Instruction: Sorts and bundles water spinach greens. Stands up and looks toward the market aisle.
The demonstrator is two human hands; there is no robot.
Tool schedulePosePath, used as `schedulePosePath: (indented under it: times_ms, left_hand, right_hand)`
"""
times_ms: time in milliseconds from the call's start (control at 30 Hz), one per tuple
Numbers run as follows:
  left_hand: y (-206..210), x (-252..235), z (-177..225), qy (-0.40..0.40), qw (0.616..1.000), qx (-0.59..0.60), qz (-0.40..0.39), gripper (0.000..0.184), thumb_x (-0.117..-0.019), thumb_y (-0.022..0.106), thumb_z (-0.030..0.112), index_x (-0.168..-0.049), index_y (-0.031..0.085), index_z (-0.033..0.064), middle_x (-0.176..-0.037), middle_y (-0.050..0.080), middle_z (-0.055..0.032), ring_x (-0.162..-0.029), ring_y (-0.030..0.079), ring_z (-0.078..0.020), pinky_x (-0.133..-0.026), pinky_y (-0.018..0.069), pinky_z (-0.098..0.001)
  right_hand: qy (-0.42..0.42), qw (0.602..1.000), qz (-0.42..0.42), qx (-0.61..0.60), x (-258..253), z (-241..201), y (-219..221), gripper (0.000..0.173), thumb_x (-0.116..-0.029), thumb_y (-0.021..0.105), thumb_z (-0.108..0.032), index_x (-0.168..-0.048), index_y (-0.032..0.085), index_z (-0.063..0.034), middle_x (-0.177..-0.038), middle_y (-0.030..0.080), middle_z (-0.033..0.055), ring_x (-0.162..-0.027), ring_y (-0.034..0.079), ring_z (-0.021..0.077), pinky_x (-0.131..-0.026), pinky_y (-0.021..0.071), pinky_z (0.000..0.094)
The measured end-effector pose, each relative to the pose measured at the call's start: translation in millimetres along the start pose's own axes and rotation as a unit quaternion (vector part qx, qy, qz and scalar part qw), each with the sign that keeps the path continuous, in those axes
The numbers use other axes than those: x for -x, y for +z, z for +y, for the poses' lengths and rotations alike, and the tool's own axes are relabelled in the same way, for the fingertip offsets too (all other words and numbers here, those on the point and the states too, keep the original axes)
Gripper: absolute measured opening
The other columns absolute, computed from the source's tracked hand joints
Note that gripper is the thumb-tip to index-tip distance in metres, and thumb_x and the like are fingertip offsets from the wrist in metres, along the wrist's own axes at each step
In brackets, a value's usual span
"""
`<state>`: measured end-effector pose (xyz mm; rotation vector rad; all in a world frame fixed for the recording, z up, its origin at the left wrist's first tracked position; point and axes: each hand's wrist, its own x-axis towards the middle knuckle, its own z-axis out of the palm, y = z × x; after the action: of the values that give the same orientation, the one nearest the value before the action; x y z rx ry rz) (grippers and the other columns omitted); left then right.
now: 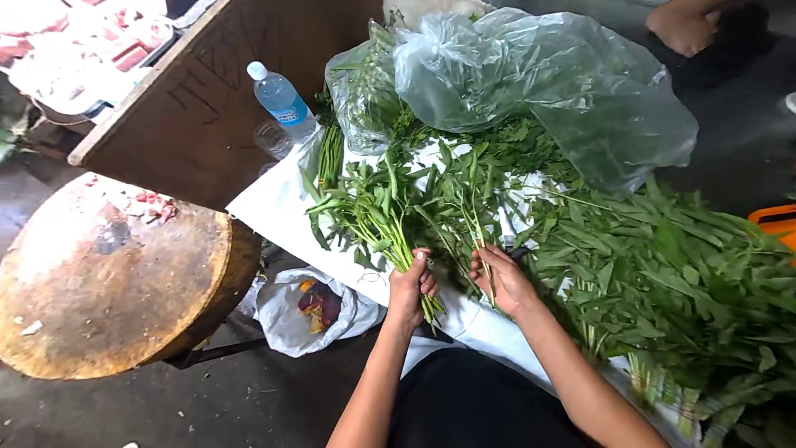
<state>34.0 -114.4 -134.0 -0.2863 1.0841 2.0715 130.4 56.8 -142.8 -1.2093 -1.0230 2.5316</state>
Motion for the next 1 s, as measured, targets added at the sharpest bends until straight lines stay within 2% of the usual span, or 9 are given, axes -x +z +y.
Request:
schedulePosePath:
  times_ms: [167,300,433,533,633,700,833,933,1000]
  left_hand:
    - [-20.9,-13.3,-18.5,-0.067,0.993,-0.074,0.066,0.022,-0.1093,0.049,0.020,-0.111,0.059,0.0001,-0.056,0.044,0.0022,-0.042,0.045,-0.0080,-0.042,0.0465,-0.0233]
    - [-22.0,-11.3,-35.7,-0.108,0.986,-0.101,0.075,0.023,-0.1087,0.052,0.022,-0.110,0.059,-0.0001,-0.059,0.047,0.0012,-0.044,0.048,-0.0089,-0.043,0.0495,-0.0244]
    - [-17.4,-13.2,-48.8,-0.098,0.990,-0.091,0.042,0.027,-0.1101,0.048,0.026,-0.099,0.058,0.0037,-0.057,0.045,0.0015,-0.043,0.044,-0.0086,-0.043,0.0449,-0.0241]
    - [-14.9,-14.6,-49.0,-0.099,0.993,-0.067,0.013,0.040,-0.1129,0.035,0.034,-0.096,0.057,0.0054,-0.060,0.051,0.0000,-0.047,0.049,-0.0091,-0.047,0.0478,-0.0241]
    - [-14.2,-16.6,-46.0,-0.117,0.992,-0.049,0.009,0.051,-0.1126,0.028,0.043,-0.101,0.059,0.0052,-0.065,0.055,-0.0021,-0.052,0.054,-0.0113,-0.050,0.0502,-0.0259]
    - [-13.9,-17.4,-43.9,-0.132,0.990,-0.044,0.010,0.052,-0.1127,0.026,0.044,-0.097,0.058,0.0052,-0.063,0.054,-0.0024,-0.051,0.054,-0.0121,-0.050,0.0506,-0.0266]
    - [-15.2,-19.0,-44.6,-0.142,0.989,-0.052,0.003,0.052,-0.1132,0.026,0.041,-0.087,0.055,0.0066,-0.061,0.051,-0.0016,-0.050,0.052,-0.0122,-0.051,0.0494,-0.0269]
    - [-15.5,-18.5,-44.9,-0.135,0.989,-0.063,-0.009,0.048,-0.1134,0.028,0.038,-0.091,0.055,0.0055,-0.063,0.053,-0.0024,-0.052,0.053,-0.0124,-0.052,0.0509,-0.0275]
    - [-15.4,-17.7,-45.0,-0.131,0.989,-0.070,0.000,0.043,-0.1134,0.032,0.035,-0.100,0.056,0.0032,-0.066,0.056,-0.0045,-0.053,0.056,-0.0130,-0.052,0.0523,-0.0276]
  right_hand:
    - [-0.072,0.997,0.000,0.024,6.8,-8.2,16.2,0.029,-0.1088,0.045,-0.011,-0.135,0.052,-0.0025,-0.095,0.064,0.0064,-0.065,0.061,0.0119,-0.056,0.0545,0.0249]
    - [-0.145,0.977,-0.056,0.143,8.9,-16.4,41.7,0.033,-0.1070,0.048,-0.012,-0.138,0.056,-0.0022,-0.089,0.063,0.0040,-0.051,0.047,0.0055,-0.045,0.0423,0.0194]
    - [-0.044,0.935,-0.102,0.337,7.8,-7.6,57.6,0.044,-0.1063,0.042,-0.014,-0.148,0.051,-0.0050,-0.091,0.063,0.0055,-0.058,0.051,0.0088,-0.051,0.0438,0.0244]
    - [0.017,0.910,-0.128,0.394,10.7,2.3,56.5,0.051,-0.1025,0.041,-0.006,-0.153,0.045,-0.0073,-0.109,0.064,0.0122,-0.067,0.064,0.0151,-0.059,0.0578,0.0306]
    - [0.017,0.917,-0.111,0.383,10.9,6.4,51.8,0.046,-0.1032,0.049,-0.005,-0.149,0.049,-0.0028,-0.106,0.068,0.0149,-0.074,0.071,0.0191,-0.068,0.0634,0.0347]
    - [0.027,0.921,-0.113,0.372,8.7,4.7,48.8,0.040,-0.1040,0.054,-0.008,-0.143,0.053,0.0005,-0.100,0.070,0.0135,-0.076,0.072,0.0195,-0.070,0.0636,0.0357]
    - [0.038,0.915,-0.123,0.383,2.9,-1.9,41.4,0.031,-0.1074,0.051,-0.013,-0.132,0.061,0.0025,-0.095,0.074,0.0107,-0.075,0.073,0.0178,-0.070,0.0632,0.0334]
    - [0.042,0.907,-0.118,0.403,0.0,-3.9,39.4,0.028,-0.1066,0.054,-0.014,-0.128,0.065,0.0008,-0.093,0.075,0.0087,-0.073,0.072,0.0146,-0.067,0.0605,0.0293]
    - [0.042,0.907,-0.109,0.404,-2.0,-1.8,39.2,0.025,-0.1046,0.058,-0.013,-0.123,0.067,0.0009,-0.090,0.074,0.0101,-0.069,0.072,0.0154,-0.062,0.0601,0.0292]
